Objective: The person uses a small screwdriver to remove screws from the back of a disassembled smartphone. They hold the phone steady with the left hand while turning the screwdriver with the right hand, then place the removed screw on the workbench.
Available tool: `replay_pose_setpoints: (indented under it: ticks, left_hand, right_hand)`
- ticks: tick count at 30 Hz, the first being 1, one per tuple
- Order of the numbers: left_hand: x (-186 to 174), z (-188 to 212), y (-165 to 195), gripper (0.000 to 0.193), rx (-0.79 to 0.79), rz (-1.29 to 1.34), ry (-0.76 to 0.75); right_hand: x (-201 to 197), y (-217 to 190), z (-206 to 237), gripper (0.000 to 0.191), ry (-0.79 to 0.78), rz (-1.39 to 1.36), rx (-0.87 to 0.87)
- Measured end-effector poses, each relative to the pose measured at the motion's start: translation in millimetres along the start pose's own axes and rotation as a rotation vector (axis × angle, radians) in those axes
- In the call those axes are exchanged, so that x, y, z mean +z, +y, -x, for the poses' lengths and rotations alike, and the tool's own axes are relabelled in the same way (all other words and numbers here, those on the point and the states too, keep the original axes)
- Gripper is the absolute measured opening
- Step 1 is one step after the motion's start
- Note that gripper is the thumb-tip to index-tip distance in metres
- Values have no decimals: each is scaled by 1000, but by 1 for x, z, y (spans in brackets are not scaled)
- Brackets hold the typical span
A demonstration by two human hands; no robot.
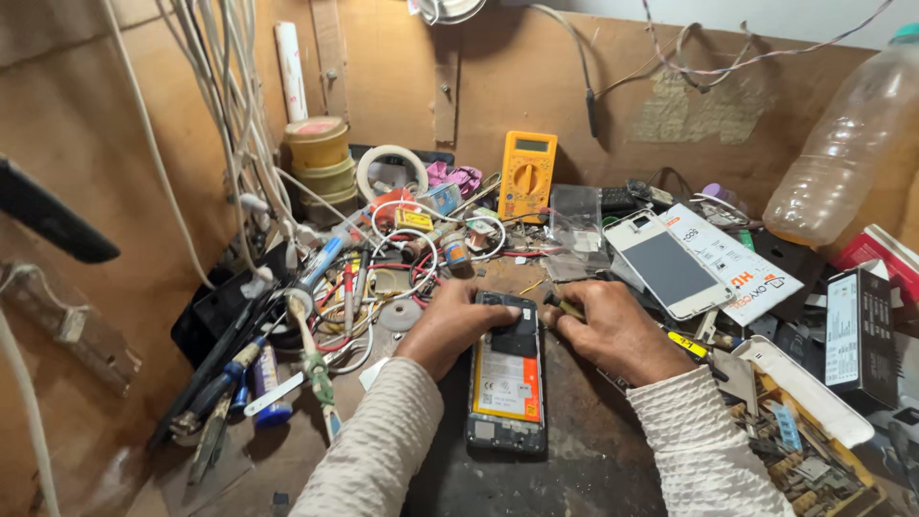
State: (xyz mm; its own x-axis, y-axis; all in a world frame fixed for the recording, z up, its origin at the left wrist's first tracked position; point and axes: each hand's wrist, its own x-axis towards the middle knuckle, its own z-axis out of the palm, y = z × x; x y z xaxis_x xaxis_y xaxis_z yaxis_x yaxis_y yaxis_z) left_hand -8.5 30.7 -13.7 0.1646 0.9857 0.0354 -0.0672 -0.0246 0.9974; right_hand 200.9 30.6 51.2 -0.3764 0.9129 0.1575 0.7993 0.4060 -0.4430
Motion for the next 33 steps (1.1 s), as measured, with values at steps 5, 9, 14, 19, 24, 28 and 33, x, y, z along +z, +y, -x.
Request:
replay_pose_setpoints:
  ticks: [5,9,14,19,24,28,33]
  left_hand:
    - [-4,4,5,29,-52,45,-19]
    - [-9,10,9,33,-58,28,-55]
    - [-13,20,13,39,-65,244,-121]
    - [-13,27,16,30,-210,381,-72]
    - [-26,22,25,27,-196,295,-67]
    - [-32,18,24,20,-291,130,-8]
    - [-28,17,22,25,-291,161,-13]
  right_hand:
    - [2,0,-2,30,44,-30,-35]
    - [4,1,-3,27,15,-65,27]
    - [8,6,-7,28,26,-65,93]
    - [14,12,-16,30,384,-146,-188]
    - [20,11,-18,29,231,-531,86]
    - [16,9,-23,18,296,-742,-60]
    - [11,3,-18,15,481,-749,-42]
